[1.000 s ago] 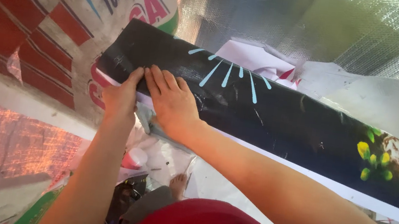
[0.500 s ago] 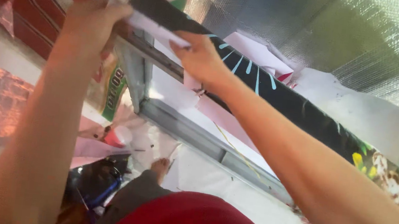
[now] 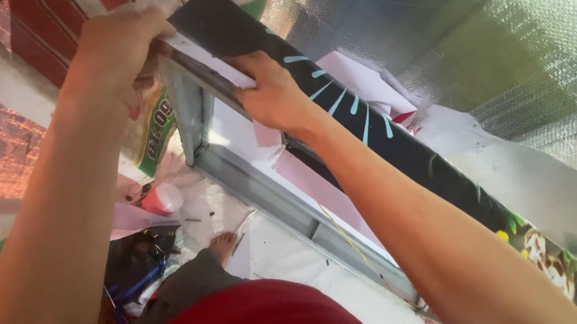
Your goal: Applying a large graphic sticker to a metal frame for a sign
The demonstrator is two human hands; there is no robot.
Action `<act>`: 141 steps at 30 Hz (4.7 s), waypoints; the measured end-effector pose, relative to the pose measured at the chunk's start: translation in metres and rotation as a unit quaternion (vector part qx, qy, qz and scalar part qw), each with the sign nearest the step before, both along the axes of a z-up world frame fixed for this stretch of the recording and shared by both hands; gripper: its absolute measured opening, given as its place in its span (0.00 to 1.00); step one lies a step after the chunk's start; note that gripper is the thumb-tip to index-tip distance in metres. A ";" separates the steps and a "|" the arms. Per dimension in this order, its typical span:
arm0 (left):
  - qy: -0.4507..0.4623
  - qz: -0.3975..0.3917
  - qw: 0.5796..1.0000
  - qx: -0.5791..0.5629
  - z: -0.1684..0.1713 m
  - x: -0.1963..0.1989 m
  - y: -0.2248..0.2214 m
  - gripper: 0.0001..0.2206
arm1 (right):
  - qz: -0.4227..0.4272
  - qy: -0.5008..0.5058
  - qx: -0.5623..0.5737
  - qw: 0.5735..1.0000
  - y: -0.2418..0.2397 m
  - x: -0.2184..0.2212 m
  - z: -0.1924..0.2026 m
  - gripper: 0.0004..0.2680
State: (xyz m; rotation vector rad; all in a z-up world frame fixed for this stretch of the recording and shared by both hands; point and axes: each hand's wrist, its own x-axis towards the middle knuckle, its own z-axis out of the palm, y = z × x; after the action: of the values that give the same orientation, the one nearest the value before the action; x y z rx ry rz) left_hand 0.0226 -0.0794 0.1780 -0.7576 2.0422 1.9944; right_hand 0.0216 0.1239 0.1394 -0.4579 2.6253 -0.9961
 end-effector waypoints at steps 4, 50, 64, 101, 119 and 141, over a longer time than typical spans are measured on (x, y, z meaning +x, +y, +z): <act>0.015 0.011 0.999 -0.030 -0.013 -0.005 -0.004 0.04 | 0.026 0.010 0.032 0.999 -0.004 -0.007 -0.008 0.24; 0.032 0.111 0.993 -0.032 -0.109 0.012 -0.065 0.09 | -0.013 0.212 0.156 0.965 -0.083 0.046 -0.005 0.32; -0.044 0.171 0.853 0.491 -0.052 0.007 -0.019 0.09 | -0.037 0.078 -0.150 0.985 -0.072 0.036 0.024 0.07; 0.010 -0.060 0.997 0.042 -0.044 0.016 -0.013 0.12 | -0.176 0.002 -0.042 0.984 -0.083 0.032 0.015 0.04; -0.026 0.233 0.940 0.250 -0.075 0.014 0.007 0.22 | -0.184 0.025 -0.082 0.979 -0.077 0.021 -0.003 0.04; -0.014 0.149 0.982 -0.116 -0.098 -0.007 0.004 0.18 | -0.118 0.129 -0.056 0.983 -0.060 -0.006 -0.001 0.03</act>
State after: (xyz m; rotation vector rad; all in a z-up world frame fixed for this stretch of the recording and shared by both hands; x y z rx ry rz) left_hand 0.0155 -0.0752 0.0804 -1.1955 2.2860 1.8907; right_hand 0.0155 0.0635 0.1379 -0.3256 2.9181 -1.2389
